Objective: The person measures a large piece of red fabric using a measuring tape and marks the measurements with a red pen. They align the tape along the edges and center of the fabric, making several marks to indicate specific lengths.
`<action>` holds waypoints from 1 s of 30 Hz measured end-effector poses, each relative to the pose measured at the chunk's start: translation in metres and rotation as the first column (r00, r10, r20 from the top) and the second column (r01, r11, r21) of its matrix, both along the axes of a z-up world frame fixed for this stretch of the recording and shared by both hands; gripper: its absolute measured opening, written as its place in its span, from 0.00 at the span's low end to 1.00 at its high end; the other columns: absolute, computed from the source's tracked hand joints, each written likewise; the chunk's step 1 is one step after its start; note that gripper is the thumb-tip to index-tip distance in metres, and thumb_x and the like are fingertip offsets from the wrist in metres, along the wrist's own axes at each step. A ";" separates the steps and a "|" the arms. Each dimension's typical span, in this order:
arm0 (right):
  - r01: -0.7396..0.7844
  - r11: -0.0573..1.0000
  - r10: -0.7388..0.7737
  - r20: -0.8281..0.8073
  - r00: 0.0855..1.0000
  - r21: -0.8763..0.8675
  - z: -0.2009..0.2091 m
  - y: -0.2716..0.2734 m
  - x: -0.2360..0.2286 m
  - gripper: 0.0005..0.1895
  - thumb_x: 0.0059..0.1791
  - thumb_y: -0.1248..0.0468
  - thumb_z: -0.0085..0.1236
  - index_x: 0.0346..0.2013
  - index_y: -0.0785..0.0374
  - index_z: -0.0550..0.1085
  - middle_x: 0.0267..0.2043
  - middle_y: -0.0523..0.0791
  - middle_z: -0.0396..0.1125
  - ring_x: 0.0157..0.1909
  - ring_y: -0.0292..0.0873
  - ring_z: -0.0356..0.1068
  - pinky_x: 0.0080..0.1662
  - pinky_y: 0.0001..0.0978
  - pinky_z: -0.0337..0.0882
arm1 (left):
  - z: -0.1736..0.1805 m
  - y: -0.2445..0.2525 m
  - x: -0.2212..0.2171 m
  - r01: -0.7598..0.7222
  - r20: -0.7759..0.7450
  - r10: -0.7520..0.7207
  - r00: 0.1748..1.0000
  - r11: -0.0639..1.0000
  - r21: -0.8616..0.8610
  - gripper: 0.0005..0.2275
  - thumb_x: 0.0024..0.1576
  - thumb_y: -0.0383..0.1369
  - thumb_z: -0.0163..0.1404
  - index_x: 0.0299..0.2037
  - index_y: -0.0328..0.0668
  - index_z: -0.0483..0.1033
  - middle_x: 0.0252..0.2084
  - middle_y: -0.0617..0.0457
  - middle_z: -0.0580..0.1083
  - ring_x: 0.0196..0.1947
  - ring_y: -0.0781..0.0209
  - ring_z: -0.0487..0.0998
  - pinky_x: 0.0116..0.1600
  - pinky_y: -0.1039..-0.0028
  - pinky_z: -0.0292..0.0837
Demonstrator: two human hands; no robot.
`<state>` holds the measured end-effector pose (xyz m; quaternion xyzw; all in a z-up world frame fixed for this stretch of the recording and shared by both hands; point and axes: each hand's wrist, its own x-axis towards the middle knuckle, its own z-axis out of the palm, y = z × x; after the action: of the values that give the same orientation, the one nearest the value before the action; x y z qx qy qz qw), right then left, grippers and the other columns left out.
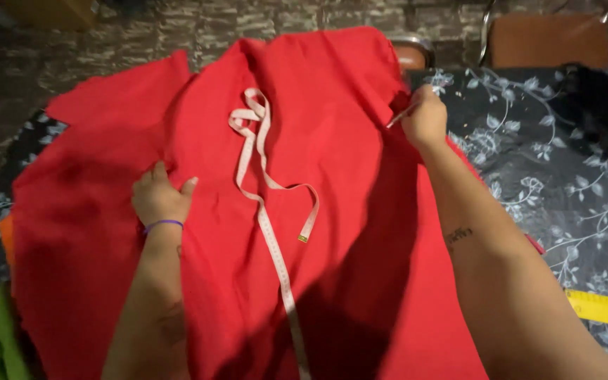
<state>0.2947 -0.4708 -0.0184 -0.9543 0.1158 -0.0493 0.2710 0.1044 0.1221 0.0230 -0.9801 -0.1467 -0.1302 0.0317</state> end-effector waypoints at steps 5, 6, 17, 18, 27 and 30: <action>-0.070 0.995 0.079 0.126 0.989 -0.073 0.014 -0.014 -0.014 0.05 0.49 0.65 0.59 0.37 0.52 0.73 0.34 0.49 0.76 0.46 0.62 0.78 0.49 0.57 0.76 | -0.017 -0.007 0.014 0.049 0.013 -0.051 0.999 0.993 0.108 0.09 0.58 0.48 0.62 0.41 0.60 0.87 0.34 0.56 0.79 0.37 0.51 0.81 0.43 0.60 0.78; -0.071 0.997 0.079 0.251 0.965 -0.041 0.031 -0.026 -0.022 0.12 0.45 0.75 0.52 0.38 0.57 0.74 0.35 0.50 0.75 0.41 0.58 0.75 0.42 0.52 0.73 | 0.001 -0.023 0.009 0.169 0.210 -0.186 0.960 0.981 0.094 0.09 0.65 0.44 0.59 0.40 0.51 0.86 0.35 0.52 0.79 0.38 0.49 0.80 0.45 0.60 0.76; 0.574 0.715 -0.338 0.522 0.783 -0.398 0.029 -0.358 0.024 0.09 0.60 0.58 0.48 0.42 0.46 0.77 0.30 0.37 0.77 0.26 0.43 0.80 0.22 0.39 0.74 | 0.089 -0.182 0.062 0.457 0.526 -0.308 0.793 0.871 -0.179 0.09 0.67 0.38 0.58 0.48 0.44 0.85 0.41 0.48 0.78 0.41 0.43 0.79 0.45 0.55 0.74; 0.530 0.824 -0.556 0.473 0.684 0.203 0.047 -0.342 0.016 0.14 0.60 0.57 0.42 0.38 0.44 0.77 0.31 0.33 0.73 0.31 0.36 0.77 0.34 0.29 0.77 | 0.087 -0.189 0.071 0.434 0.517 -0.267 0.813 0.870 -0.233 0.07 0.65 0.37 0.58 0.46 0.45 0.85 0.40 0.48 0.77 0.39 0.42 0.79 0.42 0.53 0.73; 0.193 0.981 -0.163 0.453 0.876 -0.020 0.118 -0.165 -0.215 0.20 0.63 0.62 0.74 0.58 0.64 0.69 0.45 0.50 0.74 0.39 0.50 0.76 0.38 0.46 0.73 | 0.058 -0.203 0.066 0.316 0.411 -0.150 0.899 0.873 -0.371 0.24 0.58 0.25 0.58 0.66 0.38 0.73 0.64 0.38 0.73 0.62 0.37 0.73 0.65 0.48 0.68; 0.097 0.991 -0.123 0.349 0.929 0.092 0.102 -0.113 -0.319 0.21 0.62 0.62 0.66 0.64 0.66 0.67 0.52 0.52 0.73 0.48 0.53 0.75 0.48 0.45 0.72 | 0.065 -0.221 -0.010 0.506 0.443 -0.343 0.829 0.796 -0.331 0.24 0.64 0.31 0.51 0.71 0.33 0.68 0.72 0.32 0.68 0.71 0.35 0.69 0.73 0.47 0.63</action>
<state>-0.0241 -0.5836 0.0836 -0.9113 0.1200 -0.2311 0.3188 0.0946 -0.0994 0.0885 -0.9279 0.0525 -0.2752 -0.2460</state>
